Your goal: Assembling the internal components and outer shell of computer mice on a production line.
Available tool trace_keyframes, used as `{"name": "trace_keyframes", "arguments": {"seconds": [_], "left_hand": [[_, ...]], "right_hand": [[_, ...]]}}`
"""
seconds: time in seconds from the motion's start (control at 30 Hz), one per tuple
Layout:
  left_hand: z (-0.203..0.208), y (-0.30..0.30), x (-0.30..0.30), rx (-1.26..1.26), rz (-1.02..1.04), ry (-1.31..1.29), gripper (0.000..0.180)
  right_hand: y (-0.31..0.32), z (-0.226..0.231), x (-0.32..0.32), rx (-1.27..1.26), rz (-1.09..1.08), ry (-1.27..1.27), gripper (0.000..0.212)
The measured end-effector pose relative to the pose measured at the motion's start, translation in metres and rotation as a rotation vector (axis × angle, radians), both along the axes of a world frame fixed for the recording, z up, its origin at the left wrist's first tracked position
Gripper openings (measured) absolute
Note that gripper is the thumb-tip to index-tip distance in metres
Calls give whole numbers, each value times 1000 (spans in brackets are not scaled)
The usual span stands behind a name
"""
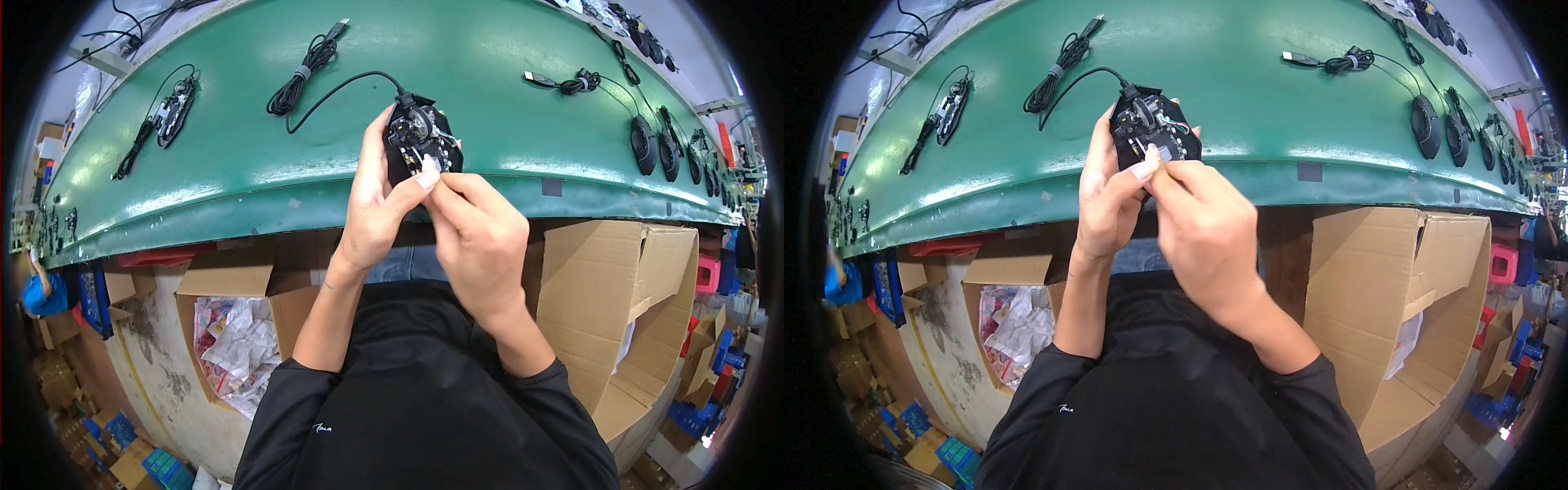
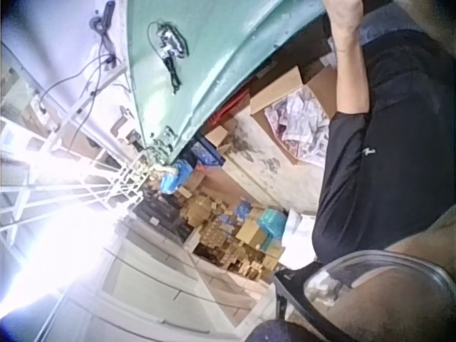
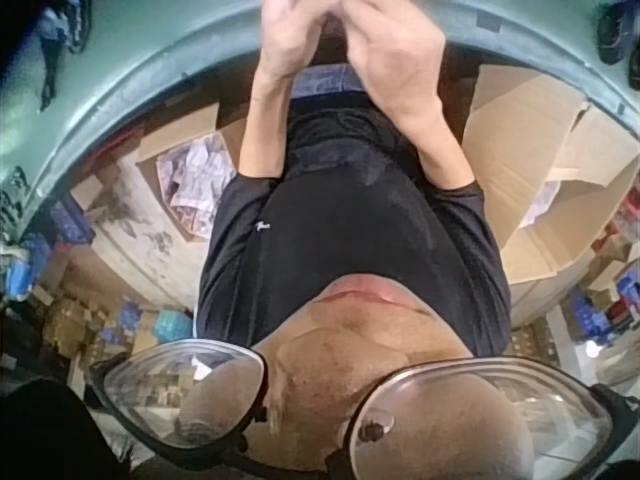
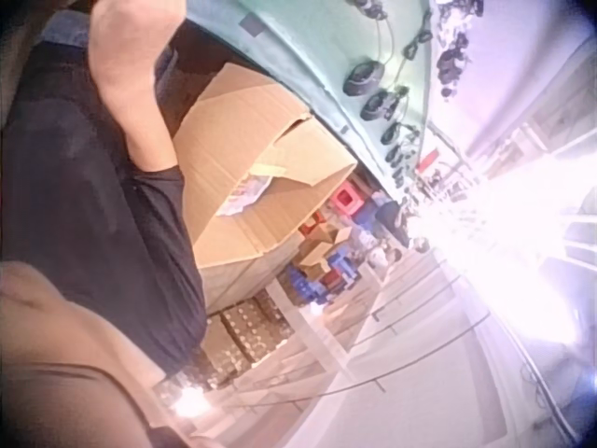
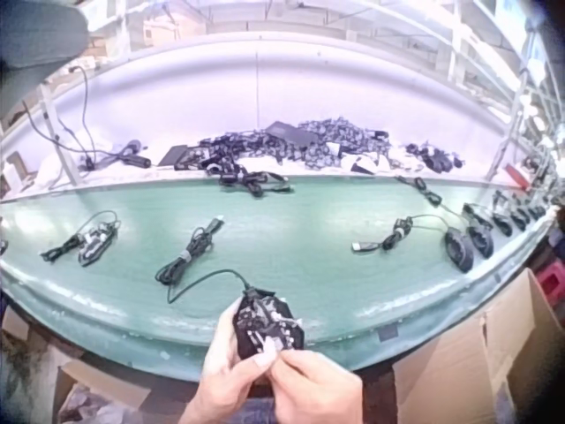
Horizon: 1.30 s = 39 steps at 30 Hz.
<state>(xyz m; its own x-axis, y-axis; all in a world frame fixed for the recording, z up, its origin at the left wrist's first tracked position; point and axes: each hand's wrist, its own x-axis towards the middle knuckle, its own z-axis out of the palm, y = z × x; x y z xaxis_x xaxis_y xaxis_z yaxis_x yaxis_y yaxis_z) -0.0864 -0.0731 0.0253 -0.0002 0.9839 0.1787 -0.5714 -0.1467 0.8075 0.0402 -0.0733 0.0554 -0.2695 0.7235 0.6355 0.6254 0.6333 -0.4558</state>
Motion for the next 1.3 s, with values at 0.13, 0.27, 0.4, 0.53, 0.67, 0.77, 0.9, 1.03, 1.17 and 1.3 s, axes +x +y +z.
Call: {"name": "trace_keyframes", "arguments": {"seconds": [0.13,0.27,0.4,0.53,0.67,0.77,0.9,1.03,1.17,1.3], "left_hand": [[2,5,1,-110,52,-33,55],[-1,12,-7,-212,12,-172,42],[4,11,-5,-209,5,-188,38],[6,9,-4,-173,13,-154,38],[3,8,-5,-195,21,-158,36],[6,6,-7,-185,20,-121,36],[9,5,-7,-160,-5,-146,38],[5,15,12,-116,96,53,50],[-1,17,10,-117,61,117,56],[13,15,16,-181,10,81,63]], "right_hand": [[12,-8,9,-273,130,272,24],[15,-10,4,-621,17,566,38],[20,-16,4,-659,28,598,43],[23,-13,9,-747,48,649,41],[30,-8,13,-917,206,904,30],[35,-14,7,-899,89,798,29],[45,-6,0,-914,-73,693,37],[44,-17,16,-800,-150,619,31],[17,-16,37,-639,29,638,21],[-68,43,136,-585,-227,622,17]]}}
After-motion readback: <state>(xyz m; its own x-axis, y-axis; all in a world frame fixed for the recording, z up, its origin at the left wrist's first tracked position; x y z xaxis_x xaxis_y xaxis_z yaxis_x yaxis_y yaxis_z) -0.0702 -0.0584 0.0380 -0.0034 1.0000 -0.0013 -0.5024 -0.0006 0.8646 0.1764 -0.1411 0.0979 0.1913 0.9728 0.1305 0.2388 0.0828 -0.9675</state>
